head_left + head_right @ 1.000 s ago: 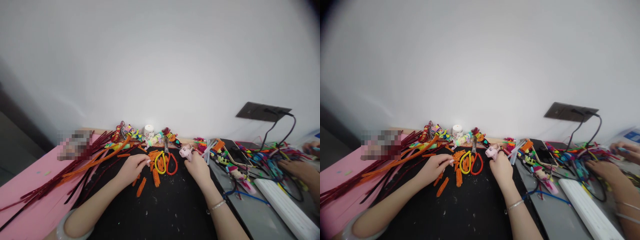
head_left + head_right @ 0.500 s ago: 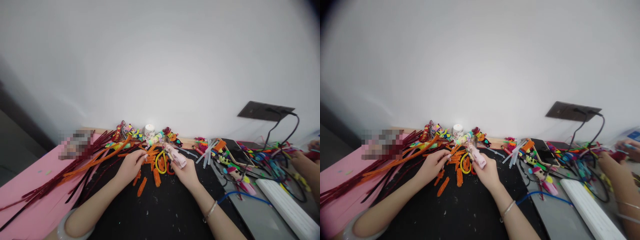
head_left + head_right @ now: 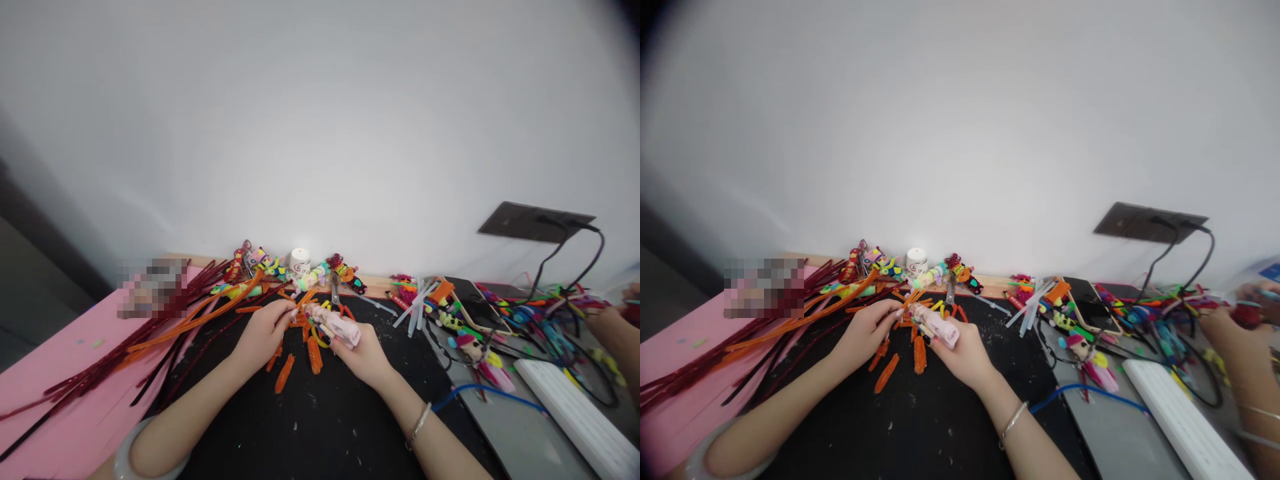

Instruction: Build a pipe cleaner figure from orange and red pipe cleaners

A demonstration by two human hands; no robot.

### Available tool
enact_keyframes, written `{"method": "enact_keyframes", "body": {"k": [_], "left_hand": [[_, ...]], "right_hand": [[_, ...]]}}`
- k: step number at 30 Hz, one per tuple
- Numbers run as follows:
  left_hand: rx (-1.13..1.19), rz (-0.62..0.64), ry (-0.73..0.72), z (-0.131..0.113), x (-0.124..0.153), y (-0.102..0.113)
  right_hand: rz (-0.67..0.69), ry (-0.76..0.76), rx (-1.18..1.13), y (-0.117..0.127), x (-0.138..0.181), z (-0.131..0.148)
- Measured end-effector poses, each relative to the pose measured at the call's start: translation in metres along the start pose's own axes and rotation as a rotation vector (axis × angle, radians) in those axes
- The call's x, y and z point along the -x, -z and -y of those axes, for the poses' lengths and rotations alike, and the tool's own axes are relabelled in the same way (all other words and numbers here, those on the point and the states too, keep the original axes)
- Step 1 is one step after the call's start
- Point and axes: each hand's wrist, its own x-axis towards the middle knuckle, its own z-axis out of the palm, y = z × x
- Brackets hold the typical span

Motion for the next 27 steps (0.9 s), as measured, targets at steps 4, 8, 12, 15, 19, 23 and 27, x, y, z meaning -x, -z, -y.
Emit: {"method": "enact_keyframes", "body": {"k": [4,8,12,15,19,23,27], "left_hand": [[0.000,0.001,-0.002,0.0001,0.0004,0.0003],[0.013,0.004,0.009,-0.0010,0.0003,-0.0001],[0.033,0.007,0.018,-0.0015,-0.0001,-0.0008],[0.035,0.008,0.020,-0.0015,0.0001,-0.0005],[0.040,0.016,0.019,-0.0021,0.0007,0.0004],[0.041,0.019,0.016,-0.0037,0.0007,0.0009],[0.044,0.021,0.023,-0.0048,0.0010,0.0009]], "right_hand": [[0.010,0.007,0.006,0.0007,-0.0003,0.0019],[0.019,0.000,0.011,0.0014,-0.0003,0.0032],[0.025,-0.011,0.005,0.0010,0.0000,0.0029],[0.008,-0.010,0.000,0.0006,0.0000,0.0023],[-0.002,-0.013,-0.009,0.0007,0.0000,0.0027],[-0.011,-0.021,0.002,0.0012,-0.0001,0.0048],[-0.028,-0.016,0.019,0.0017,-0.0002,0.0059]]}}
